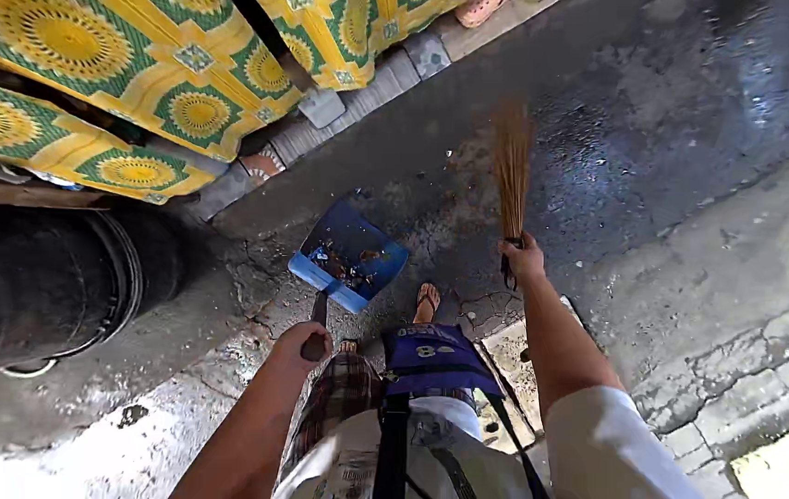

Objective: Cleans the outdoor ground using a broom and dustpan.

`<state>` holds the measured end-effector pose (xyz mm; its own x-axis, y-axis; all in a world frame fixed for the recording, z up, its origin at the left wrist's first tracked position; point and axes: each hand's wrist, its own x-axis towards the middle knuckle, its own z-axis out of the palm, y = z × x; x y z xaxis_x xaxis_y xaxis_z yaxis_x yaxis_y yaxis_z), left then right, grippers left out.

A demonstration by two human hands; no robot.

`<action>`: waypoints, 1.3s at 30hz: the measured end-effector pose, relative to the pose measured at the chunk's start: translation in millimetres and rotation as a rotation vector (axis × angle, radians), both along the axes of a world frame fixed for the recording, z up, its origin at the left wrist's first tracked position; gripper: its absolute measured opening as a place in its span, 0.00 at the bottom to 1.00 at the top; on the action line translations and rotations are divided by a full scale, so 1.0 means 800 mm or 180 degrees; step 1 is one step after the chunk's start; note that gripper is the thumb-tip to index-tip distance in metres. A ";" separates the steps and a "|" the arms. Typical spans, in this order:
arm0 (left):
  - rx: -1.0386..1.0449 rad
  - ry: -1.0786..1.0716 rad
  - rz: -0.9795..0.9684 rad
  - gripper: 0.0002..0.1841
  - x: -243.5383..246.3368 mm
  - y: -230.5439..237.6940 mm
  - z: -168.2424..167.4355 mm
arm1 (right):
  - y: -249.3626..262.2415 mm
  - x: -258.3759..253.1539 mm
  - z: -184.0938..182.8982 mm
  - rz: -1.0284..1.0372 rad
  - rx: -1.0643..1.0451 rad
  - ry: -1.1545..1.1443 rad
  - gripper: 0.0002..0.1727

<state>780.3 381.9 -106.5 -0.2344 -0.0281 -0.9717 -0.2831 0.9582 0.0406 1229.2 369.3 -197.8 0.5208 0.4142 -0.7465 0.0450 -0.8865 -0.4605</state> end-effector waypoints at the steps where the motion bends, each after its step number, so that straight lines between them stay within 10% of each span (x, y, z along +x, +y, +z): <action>1: -0.0027 0.0072 -0.0007 0.07 0.014 0.006 0.001 | 0.023 0.007 -0.015 0.0151 -0.0123 -0.0053 0.45; 10: -0.0156 0.0300 0.0080 0.07 0.055 0.035 0.000 | -0.037 -0.039 -0.007 0.3366 -0.0904 0.0397 0.38; 16: -0.0258 0.0370 0.0029 0.09 0.053 0.047 -0.005 | -0.122 -0.011 0.039 0.2162 -0.0649 0.0128 0.40; 21: -0.0166 0.0321 0.0040 0.09 0.055 0.050 -0.005 | -0.080 -0.011 -0.014 0.0873 -0.0716 -0.0184 0.44; 28: 0.0076 0.0303 0.0384 0.15 0.055 0.047 -0.004 | -0.100 -0.077 -0.005 0.2863 -0.1097 0.0651 0.46; 34: 0.0047 -0.0212 0.0269 0.08 -0.066 -0.021 -0.009 | -0.123 -0.087 0.088 0.2183 -0.0709 0.0467 0.45; 39: 0.0265 -0.0639 0.0421 0.12 -0.174 -0.103 0.000 | -0.060 -0.118 0.028 0.1121 -0.0150 0.0226 0.41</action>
<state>641.3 299.2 -106.7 -0.0362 0.0364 -0.9987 -0.4162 0.9080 0.0482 1135.1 321.1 -175.4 0.2984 0.5234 -0.7982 0.3209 -0.8426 -0.4325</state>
